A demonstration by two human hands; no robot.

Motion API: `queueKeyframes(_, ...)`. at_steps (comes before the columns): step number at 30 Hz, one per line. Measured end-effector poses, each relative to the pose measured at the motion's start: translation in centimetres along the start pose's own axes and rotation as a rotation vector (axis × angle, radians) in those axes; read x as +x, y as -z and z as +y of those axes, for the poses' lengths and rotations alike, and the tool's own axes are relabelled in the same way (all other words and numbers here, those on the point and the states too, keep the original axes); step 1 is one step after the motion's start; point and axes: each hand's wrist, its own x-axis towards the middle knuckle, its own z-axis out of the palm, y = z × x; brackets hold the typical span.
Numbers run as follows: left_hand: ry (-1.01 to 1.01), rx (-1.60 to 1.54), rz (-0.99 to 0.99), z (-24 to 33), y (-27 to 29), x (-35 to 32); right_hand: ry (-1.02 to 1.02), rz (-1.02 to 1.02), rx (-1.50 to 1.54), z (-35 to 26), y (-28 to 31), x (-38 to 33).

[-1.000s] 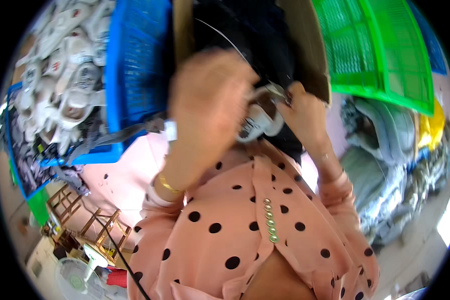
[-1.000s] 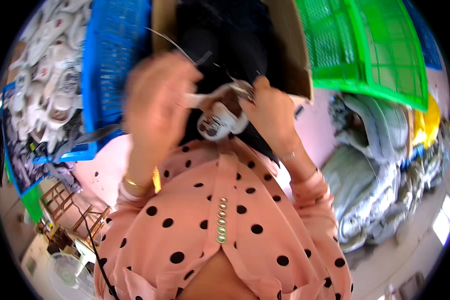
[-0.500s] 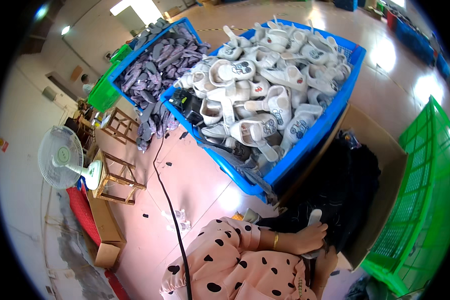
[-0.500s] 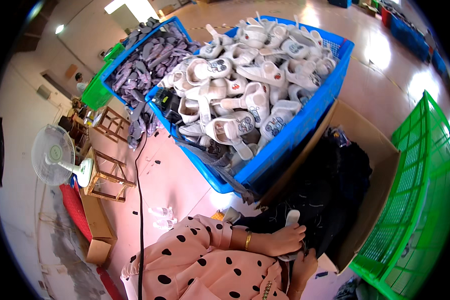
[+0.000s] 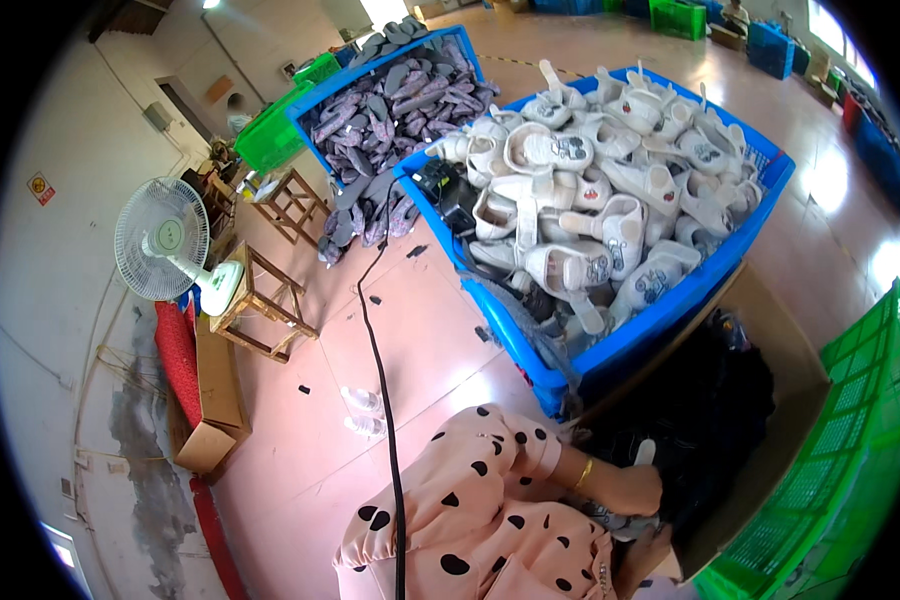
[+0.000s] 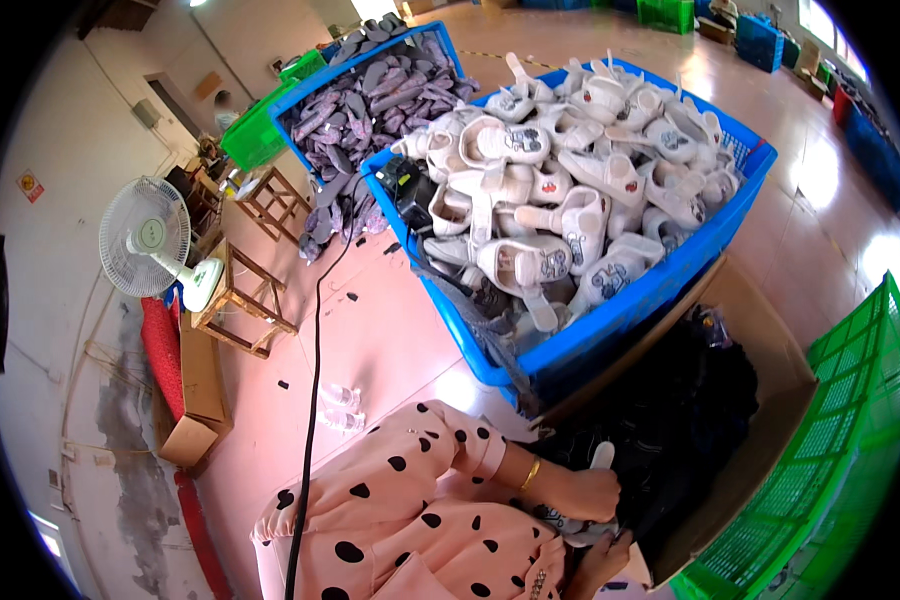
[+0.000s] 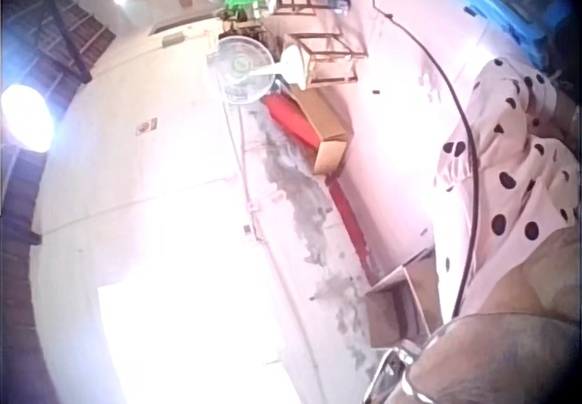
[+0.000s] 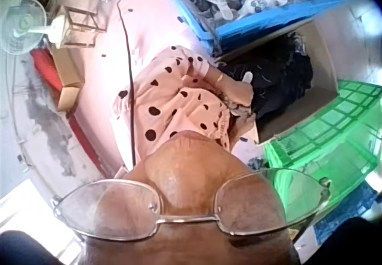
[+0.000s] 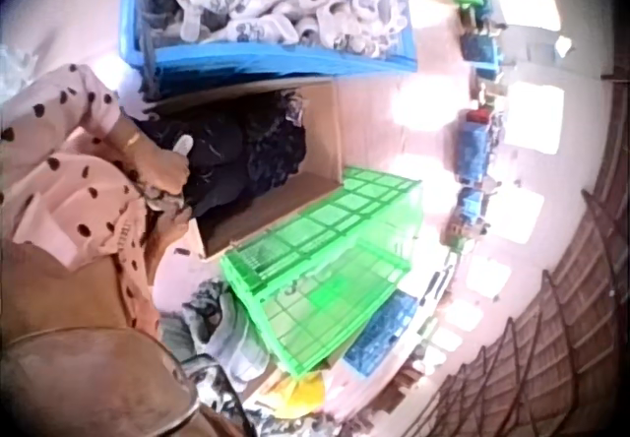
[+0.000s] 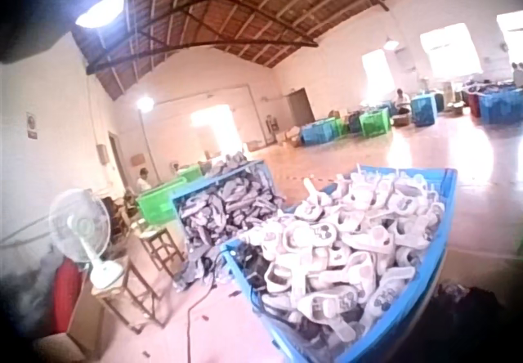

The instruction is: The person uses a pair of scissors to trim loose threads and excess fabric from the edges of white baby slippers. They handle the slippers one by one, picking them from a blue basket, trimming the details, and placing them into a cardboard box.

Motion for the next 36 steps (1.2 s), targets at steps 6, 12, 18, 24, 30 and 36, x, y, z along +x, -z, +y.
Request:
queueKeyframes(6, 0.148, -0.227, -0.141, 0.2, 3.0, 1.2, -0.116, -0.195, 0.162, -0.8, 2.3, 1.0)
queueKeyframes(12, 0.154, -0.223, -0.154, 0.3, 2.2, 3.3, -0.016, -0.144, -0.326, -1.1, 7.9, 1.3)
queueKeyframes(18, 0.149, -0.196, -0.234, 0.5, 2.8, 3.7, 0.376, -0.304, -0.780, -3.8, 10.6, 2.4)
queueKeyframes(24, 0.148, -0.172, -0.260, 0.3, 2.7, 3.9, 0.563, -0.529, -1.043, -5.5, 9.5, 3.9)
queueKeyframes(30, 0.155, -0.157, -0.290, 0.3, 2.7, 4.3, 0.576, -0.653, -1.146, -5.0, 8.1, 4.4)
queueKeyframes(36, 0.150, -0.166, -0.345, 0.6, 2.7, 4.6, 0.564, -0.678, -1.143, -4.7, 7.4, 4.5)
